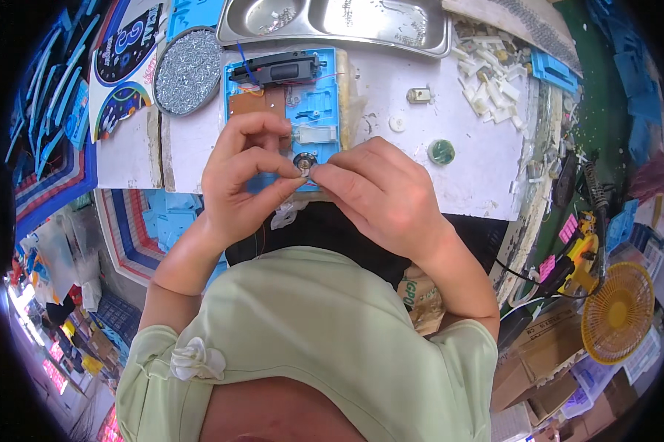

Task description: The recorder is assembling and soldering internal components of a blue plastic electronic device shell.

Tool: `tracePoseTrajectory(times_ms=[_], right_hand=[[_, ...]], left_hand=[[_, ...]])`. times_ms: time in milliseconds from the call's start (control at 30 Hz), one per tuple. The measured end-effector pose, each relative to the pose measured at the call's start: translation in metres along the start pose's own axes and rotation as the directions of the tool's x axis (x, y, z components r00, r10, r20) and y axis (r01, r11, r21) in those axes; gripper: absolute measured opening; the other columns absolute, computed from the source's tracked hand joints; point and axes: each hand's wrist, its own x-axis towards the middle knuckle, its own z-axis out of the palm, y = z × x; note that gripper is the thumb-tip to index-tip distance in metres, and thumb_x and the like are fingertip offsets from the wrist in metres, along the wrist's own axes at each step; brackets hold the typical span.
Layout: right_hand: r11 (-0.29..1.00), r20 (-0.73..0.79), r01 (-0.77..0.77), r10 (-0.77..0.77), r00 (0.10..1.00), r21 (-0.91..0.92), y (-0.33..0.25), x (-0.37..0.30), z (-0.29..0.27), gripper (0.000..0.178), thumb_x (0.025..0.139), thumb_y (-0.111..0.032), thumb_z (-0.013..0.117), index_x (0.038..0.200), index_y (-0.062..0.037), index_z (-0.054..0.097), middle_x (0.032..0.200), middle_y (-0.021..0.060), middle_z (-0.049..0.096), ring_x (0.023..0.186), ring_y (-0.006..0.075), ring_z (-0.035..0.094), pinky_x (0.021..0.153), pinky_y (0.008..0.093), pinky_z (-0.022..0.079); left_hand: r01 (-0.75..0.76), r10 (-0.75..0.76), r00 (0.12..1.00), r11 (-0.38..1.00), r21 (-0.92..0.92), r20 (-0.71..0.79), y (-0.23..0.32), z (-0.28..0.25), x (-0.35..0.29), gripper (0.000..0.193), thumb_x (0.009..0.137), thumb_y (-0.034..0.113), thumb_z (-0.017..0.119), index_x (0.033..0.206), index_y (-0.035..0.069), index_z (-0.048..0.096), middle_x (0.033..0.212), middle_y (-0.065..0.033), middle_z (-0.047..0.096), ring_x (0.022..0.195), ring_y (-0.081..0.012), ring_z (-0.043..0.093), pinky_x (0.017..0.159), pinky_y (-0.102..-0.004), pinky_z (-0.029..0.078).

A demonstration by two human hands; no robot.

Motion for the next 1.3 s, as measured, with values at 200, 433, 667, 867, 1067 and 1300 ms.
tracePoseTrajectory(times_ms=[200,433,667,867,1067,1300], right_hand=[[0.995,-0.07,-0.095,0.093,0.993,-0.033,0.01,-0.012,-0.007,0.04,0.069,0.005,0.081,0.106,-0.003,0.07,0.09,0.0107,0.071,0.075,0.0273,0.066,0.064,0.0347,0.054],[0.958,-0.224,-0.286,0.279,0.934,0.001,0.022,-0.015,-0.021,0.031,0.075,0.007,0.079,0.104,0.0007,0.07,0.094,0.0119,0.073,0.078,0.0234,0.069,0.069,0.0323,0.055],[0.866,-0.172,-0.479,0.498,0.85,0.142,0.033,0.0,-0.006,0.03,0.08,0.0,0.078,0.108,-0.0022,0.07,0.105,0.0111,0.073,0.087,0.0241,0.068,0.072,0.032,0.055],[0.957,0.008,-0.263,0.266,0.964,-0.126,0.041,0.037,0.008,0.027,0.076,-0.012,0.082,0.102,-0.01,0.075,0.105,0.0072,0.066,0.105,0.0276,0.053,0.086,0.036,0.047],[0.921,0.07,-0.377,0.384,0.921,-0.101,0.042,0.044,0.015,0.025,0.074,-0.014,0.084,0.098,-0.0106,0.078,0.089,0.0068,0.058,0.091,0.0267,0.05,0.08,0.0376,0.044],[0.902,0.136,-0.405,0.425,0.895,-0.15,0.041,0.052,0.014,0.027,0.074,-0.014,0.084,0.1,-0.0093,0.078,0.088,0.007,0.06,0.09,0.0252,0.051,0.08,0.0365,0.044]], left_hand=[[0.129,-0.124,0.991,0.985,0.115,-0.051,0.003,-0.004,0.024,0.028,0.072,0.005,0.082,0.097,0.008,0.07,0.11,-0.008,0.056,0.092,-0.0213,0.056,0.08,-0.037,0.046],[-0.228,0.196,0.973,0.727,0.648,0.122,-0.012,0.002,0.048,0.028,0.071,0.018,0.083,0.097,0.014,0.072,0.103,-0.0027,0.06,0.1,-0.0257,0.055,0.089,-0.0413,0.036],[-0.318,0.288,0.947,0.791,0.523,0.14,-0.025,-0.015,0.029,0.025,0.071,0.013,0.081,0.094,0.015,0.072,0.099,-0.0012,0.062,0.098,-0.025,0.057,0.087,-0.0417,0.038],[-0.273,0.243,0.962,0.83,0.487,0.126,-0.028,-0.024,0.011,0.028,0.069,0.01,0.081,0.096,0.015,0.073,0.095,-0.0006,0.06,0.092,-0.0238,0.057,0.084,-0.039,0.04],[-0.177,0.118,0.981,0.866,0.469,0.153,-0.021,-0.027,0.0,0.03,0.069,0.006,0.08,0.097,0.014,0.073,0.091,-0.0006,0.059,0.088,-0.0224,0.057,0.084,-0.0387,0.039],[0.032,0.029,0.981,0.952,0.305,-0.193,-0.033,-0.044,0.001,0.012,0.08,0.006,0.073,0.091,0.012,0.071,0.084,-0.0008,0.065,0.082,-0.0229,0.062,0.085,-0.0371,0.041]])
